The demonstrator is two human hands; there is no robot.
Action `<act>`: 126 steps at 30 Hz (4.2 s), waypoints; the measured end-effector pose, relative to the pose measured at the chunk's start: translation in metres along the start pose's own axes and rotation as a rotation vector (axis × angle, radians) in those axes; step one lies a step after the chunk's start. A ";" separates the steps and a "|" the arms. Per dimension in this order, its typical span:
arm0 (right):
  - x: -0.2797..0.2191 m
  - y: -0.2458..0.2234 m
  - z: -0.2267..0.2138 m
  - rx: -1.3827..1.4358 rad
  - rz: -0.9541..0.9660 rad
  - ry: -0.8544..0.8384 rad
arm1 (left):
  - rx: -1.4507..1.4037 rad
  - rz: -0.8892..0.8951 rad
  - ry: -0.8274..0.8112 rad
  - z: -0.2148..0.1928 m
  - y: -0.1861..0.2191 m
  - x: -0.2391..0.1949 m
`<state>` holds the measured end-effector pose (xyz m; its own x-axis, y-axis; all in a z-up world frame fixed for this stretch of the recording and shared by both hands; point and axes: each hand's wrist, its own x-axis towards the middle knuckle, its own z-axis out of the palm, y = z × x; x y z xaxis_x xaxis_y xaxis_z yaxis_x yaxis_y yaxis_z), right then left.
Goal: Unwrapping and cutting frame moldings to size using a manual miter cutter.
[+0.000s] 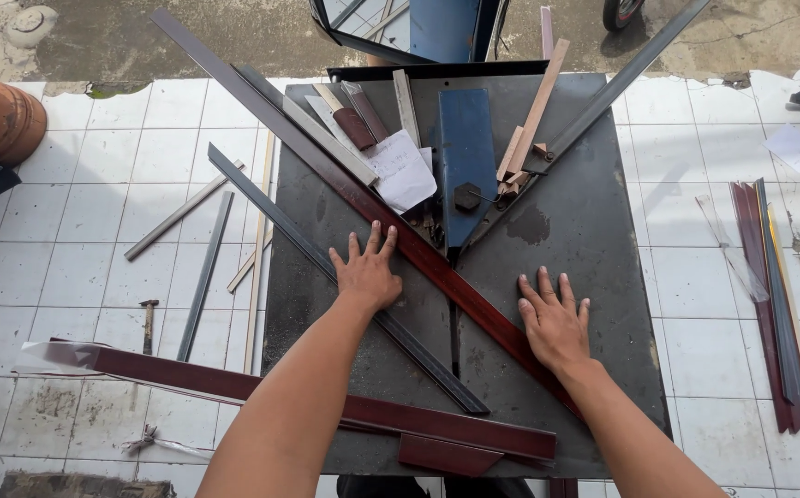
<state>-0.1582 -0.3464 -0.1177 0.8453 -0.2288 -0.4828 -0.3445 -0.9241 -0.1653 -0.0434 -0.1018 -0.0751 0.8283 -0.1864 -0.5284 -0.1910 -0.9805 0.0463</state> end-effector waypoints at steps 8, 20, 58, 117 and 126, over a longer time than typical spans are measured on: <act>0.048 -0.002 -0.020 -0.008 -0.030 0.016 | 0.036 -0.027 0.051 -0.006 -0.002 0.064; -0.022 0.002 0.010 -0.067 -0.025 -0.059 | -0.005 -0.019 -0.027 0.017 0.006 -0.021; -0.096 -0.184 0.038 1.094 -0.464 -0.370 | -1.883 -0.461 0.255 0.018 -0.036 -0.099; -0.029 -0.195 0.031 -0.018 -0.385 0.128 | -2.825 -0.346 0.685 0.113 -0.166 -0.137; -0.093 -0.231 -0.069 0.149 -0.353 0.006 | -2.821 -0.306 0.680 0.102 -0.163 -0.148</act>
<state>-0.1295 -0.1329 0.0245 0.9247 0.0935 -0.3691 -0.0871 -0.8917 -0.4441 -0.1888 0.0918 -0.0907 0.7328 0.3062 -0.6077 -0.0454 0.9131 0.4053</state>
